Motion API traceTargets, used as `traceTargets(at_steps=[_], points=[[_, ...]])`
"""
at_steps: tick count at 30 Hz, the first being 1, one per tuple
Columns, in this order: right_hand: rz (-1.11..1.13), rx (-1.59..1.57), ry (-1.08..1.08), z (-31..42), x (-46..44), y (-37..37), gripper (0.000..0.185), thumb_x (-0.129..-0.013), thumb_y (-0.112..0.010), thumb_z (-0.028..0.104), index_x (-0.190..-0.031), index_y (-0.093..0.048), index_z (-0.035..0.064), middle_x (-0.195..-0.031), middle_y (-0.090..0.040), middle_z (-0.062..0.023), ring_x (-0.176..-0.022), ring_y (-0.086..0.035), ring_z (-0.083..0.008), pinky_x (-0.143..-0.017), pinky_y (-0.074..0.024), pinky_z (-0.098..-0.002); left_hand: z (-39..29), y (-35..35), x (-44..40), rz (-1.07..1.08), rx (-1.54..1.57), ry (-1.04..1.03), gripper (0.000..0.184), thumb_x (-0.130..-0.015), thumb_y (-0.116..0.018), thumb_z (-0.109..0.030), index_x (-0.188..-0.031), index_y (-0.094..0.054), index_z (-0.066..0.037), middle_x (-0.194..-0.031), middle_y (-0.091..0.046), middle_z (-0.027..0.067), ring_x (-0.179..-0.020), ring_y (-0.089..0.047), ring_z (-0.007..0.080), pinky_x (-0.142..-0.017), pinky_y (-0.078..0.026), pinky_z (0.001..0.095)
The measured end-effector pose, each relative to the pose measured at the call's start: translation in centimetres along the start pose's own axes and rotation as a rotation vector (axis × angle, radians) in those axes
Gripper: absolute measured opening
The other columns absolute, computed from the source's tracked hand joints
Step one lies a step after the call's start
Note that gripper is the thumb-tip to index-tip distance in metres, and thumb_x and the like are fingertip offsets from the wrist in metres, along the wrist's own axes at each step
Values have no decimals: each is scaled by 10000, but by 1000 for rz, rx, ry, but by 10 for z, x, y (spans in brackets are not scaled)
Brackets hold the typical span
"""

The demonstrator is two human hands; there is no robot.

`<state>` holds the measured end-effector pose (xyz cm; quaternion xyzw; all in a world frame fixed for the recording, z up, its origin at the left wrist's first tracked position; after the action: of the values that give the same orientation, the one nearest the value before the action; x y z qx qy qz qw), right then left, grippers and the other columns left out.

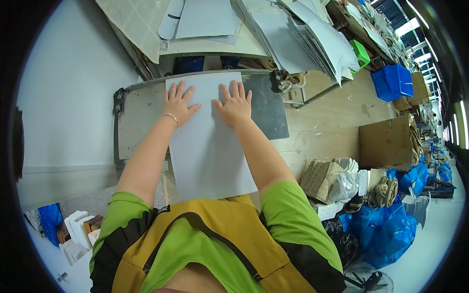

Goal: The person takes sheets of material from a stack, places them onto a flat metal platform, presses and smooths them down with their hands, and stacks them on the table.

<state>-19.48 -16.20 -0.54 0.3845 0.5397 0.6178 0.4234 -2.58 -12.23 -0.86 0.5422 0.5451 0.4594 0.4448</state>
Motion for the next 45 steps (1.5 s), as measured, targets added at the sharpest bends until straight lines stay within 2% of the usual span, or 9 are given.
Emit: traceTargets(at_steps=[6,9,13,25,34,38,42,45], points=[[1,-27,-7,2,1,5,623,-940,-382,555,-1475,-296,247,-1562,-191,-118,-1452,-139,-269,-1154,-107,-516,0,6,2,-77,31,-3,705,-870,-526,-555,-1430,-396,-147,-1528,-235,181,-1419,-176,364,-1151,-138,486],[17,-29,-26,-1,3,3,626,-939,-379,559,-1478,-292,253,-1563,-190,-115,-1454,-130,-264,-1155,-94,-517,3,16,6,-212,71,34,672,-843,-591,-519,-1341,-495,-79,-1452,-337,207,-1372,-259,360,-1135,-195,460],[12,-28,-23,-1,4,3,627,-940,-373,562,-1481,-286,260,-1563,-190,-113,-1456,-125,-260,-1155,-89,-518,3,24,10,-258,133,35,632,-820,-635,-484,-1248,-560,-27,-1344,-428,213,-1284,-359,353,-1102,-256,446],[19,-32,-25,-3,5,1,632,-939,-358,568,-1479,-285,247,-1565,-179,-119,-1458,-114,-264,-1151,-74,-543,5,20,2,-304,124,-14,601,-794,-652,-489,-1211,-597,-60,-1205,-521,150,-1216,-432,308,-1085,-272,465],[48,-23,-48,-3,5,-1,635,-942,-365,564,-1489,-265,258,-1570,-170,-103,-1459,-109,-254,-1153,-81,-532,3,19,6,-301,92,-21,578,-825,-625,-478,-1228,-589,-66,-1216,-530,141,-1197,-450,305,-1066,-287,463],[40,-27,-43,-3,6,-1,637,-942,-362,567,-1490,-262,256,-1571,-166,-102,-1459,-109,-253,-1153,-86,-533,4,14,14,-423,15,-27,575,-845,-604,-467,-1254,-565,-66,-1270,-511,148,-1245,-423,310,-1090,-259,469],[53,-31,-55,0,25,0,630,-944,-365,563,-1486,-269,256,-1574,-155,-103,-1459,-109,-254,-1153,-87,-531,1,18,25,-302,14,-63,612,-867,-569,-475,-1321,-504,-69,-1372,-452,158,-1322,-364,318,-1123,-212,477],[54,-10,5,13,39,4,631,-939,-379,561,-1480,-286,249,-1573,-157,-111,-1459,-111,-263,-1150,-84,-541,-4,30,16,23,-89,-23,696,-876,-535,-497,-1414,-390,-80,-1496,-318,154,-1401,-258,316,-1148,-157,491]])
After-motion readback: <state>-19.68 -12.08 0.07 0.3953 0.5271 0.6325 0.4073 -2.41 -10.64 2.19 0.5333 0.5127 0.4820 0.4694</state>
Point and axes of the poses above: each hand's wrist, its own x-axis away from the middle knuckle, its own y-axis out of the back of the hand, z = x × y, the point moved 10 cm from there along -x, towards the middle knuckle
